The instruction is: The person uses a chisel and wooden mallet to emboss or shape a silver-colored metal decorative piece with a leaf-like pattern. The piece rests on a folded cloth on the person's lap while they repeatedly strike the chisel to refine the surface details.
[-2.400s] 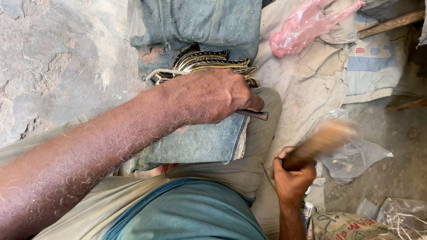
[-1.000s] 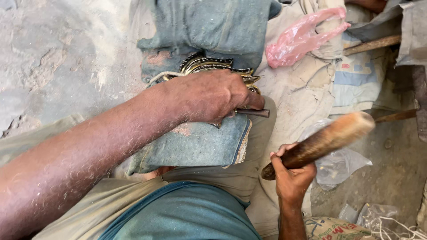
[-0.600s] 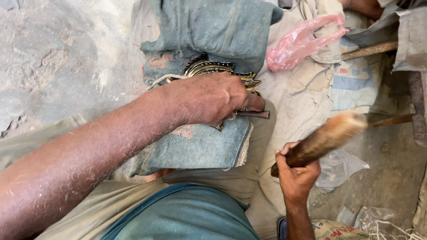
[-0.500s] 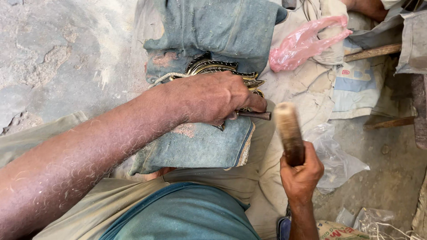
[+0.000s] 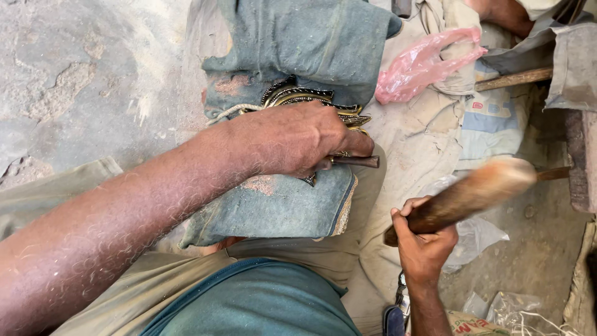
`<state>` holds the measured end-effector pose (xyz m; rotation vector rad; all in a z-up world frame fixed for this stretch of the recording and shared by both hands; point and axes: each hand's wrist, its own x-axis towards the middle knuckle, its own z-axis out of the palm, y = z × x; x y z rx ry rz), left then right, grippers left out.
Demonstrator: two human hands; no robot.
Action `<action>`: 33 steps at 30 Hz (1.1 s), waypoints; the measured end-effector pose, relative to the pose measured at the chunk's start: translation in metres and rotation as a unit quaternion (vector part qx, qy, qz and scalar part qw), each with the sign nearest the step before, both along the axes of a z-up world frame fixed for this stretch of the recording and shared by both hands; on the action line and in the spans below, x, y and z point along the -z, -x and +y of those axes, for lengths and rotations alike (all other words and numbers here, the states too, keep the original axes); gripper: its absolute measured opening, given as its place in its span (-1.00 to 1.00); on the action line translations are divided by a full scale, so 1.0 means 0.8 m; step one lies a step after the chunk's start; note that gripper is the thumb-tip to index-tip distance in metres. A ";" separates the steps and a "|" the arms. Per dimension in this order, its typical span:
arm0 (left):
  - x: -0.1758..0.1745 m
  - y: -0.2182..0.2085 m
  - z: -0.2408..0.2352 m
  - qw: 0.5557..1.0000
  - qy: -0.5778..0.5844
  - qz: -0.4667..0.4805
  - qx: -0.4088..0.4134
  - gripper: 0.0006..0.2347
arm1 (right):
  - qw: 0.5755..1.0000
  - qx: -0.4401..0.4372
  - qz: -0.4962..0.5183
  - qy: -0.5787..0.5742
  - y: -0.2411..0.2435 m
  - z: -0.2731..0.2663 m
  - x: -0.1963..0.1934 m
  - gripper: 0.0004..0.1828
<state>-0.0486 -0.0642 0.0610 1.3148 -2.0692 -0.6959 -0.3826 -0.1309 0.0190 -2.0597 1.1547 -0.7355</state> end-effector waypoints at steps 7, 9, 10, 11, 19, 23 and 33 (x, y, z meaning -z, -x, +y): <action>0.001 -0.004 0.006 0.999 0.033 0.037 -0.002 -0.53 | 0.999 -0.020 0.026 0.018 -0.003 -0.004 -0.006 -0.70; 0.003 -0.007 0.009 0.999 0.024 0.042 0.000 -0.54 | 0.998 -0.023 0.040 0.032 -0.004 -0.004 -0.008 -0.70; 0.002 -0.007 0.009 0.999 0.021 0.044 0.004 -0.54 | 0.997 -0.015 0.052 0.048 -0.003 -0.005 -0.010 -0.69; 0.001 -0.007 0.007 0.999 0.018 0.033 -0.003 -0.54 | 0.996 -0.008 0.062 0.066 -0.004 -0.008 -0.012 -0.68; 0.001 -0.009 0.012 0.999 0.020 0.043 -0.015 -0.52 | 0.999 -0.030 0.020 0.008 -0.010 -0.015 -0.022 -0.70; 0.001 -0.012 0.014 1.000 -0.002 0.018 -0.020 -0.52 | 0.991 -0.045 0.106 0.065 -0.009 -0.019 -0.025 -0.68; 0.008 -0.017 0.019 0.999 0.018 0.044 -0.016 -0.53 | 0.998 -0.053 0.041 0.019 -0.016 -0.020 -0.036 -0.67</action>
